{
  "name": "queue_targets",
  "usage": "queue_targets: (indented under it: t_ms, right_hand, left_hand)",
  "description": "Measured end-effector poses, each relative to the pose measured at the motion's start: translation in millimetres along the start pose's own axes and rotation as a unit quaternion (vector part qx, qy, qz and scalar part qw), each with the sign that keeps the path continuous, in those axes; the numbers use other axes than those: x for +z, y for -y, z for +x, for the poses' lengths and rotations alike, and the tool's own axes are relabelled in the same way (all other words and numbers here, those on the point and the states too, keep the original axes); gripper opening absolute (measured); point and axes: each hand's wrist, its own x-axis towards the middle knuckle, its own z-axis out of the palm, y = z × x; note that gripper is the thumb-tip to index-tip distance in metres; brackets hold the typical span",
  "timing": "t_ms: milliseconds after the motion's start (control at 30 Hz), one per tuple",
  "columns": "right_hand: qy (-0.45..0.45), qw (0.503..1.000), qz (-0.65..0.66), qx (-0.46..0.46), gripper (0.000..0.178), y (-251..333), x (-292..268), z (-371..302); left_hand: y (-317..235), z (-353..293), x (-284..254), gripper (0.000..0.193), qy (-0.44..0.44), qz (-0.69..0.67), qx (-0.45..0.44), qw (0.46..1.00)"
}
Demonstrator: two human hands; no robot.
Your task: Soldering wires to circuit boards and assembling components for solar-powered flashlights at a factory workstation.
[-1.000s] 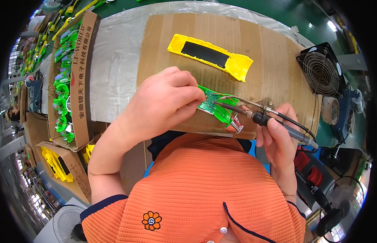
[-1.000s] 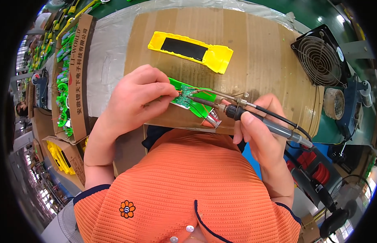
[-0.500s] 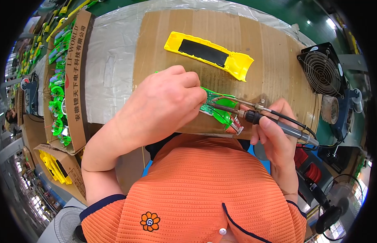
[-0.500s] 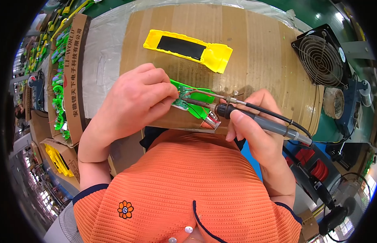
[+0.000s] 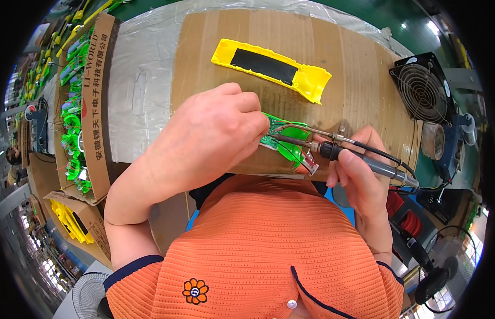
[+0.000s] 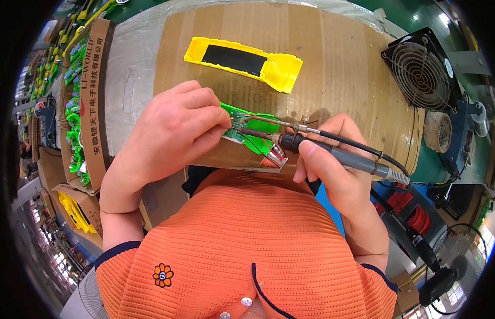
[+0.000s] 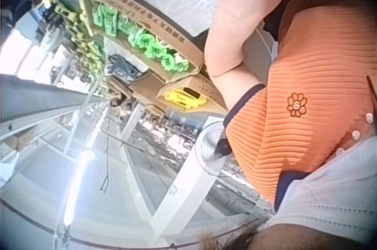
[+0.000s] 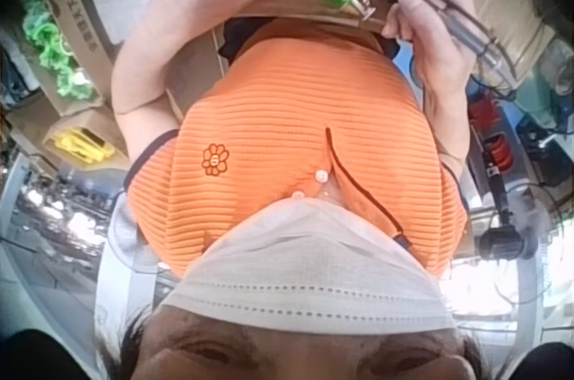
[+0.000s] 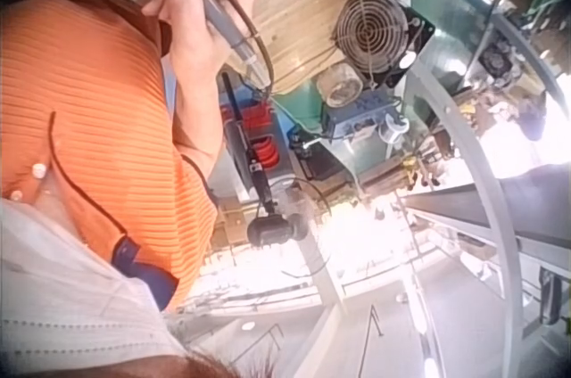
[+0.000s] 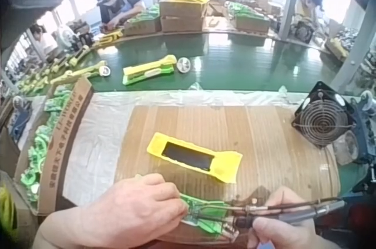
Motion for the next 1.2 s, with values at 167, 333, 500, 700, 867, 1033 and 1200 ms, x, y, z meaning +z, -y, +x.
queue_targets:
  t_ms: [167,333,500,700,867,1033,1200]
  right_hand:
    - [-0.003,1.0,0.005,0.004,0.014,0.6,1.2,0.1]
    - [-0.009,0.999,0.036,-0.008,0.015,-0.6,0.9,-1.8]
    - [-0.019,1.0,0.011,-0.001,0.014,1.2,4.0,-1.7]
    - [-0.017,1.0,-0.008,0.009,0.015,3.1,3.9,-1.3]
    - [-0.026,1.0,0.003,0.005,0.015,4.6,4.9,-1.6]
    - [-0.062,0.995,0.063,-0.054,0.015,4.9,-9.3,-8.0]
    - [-0.108,0.988,0.057,-0.095,0.015,11.0,-22.1,-10.8]
  left_hand:
    - [0.4,0.1,-0.5,0.008,0.007,0.006,-0.006,1.0]
    - [-0.1,0.7,-1.7,0.007,0.005,0.003,-0.007,1.0]
    - [-0.8,0.9,-1.3,0.01,0.007,0.004,-0.008,1.0]
    - [0.5,1.1,-1.6,0.006,0.002,0.0,-0.007,1.0]
    - [0.7,2.1,-1.5,0.007,0.0,-0.002,-0.009,1.0]
    - [-0.5,1.5,-2.1,0.007,0.001,-0.001,-0.014,1.0]
    - [-2.5,4.2,-3.5,0.007,0.012,0.0,-0.02,1.0]
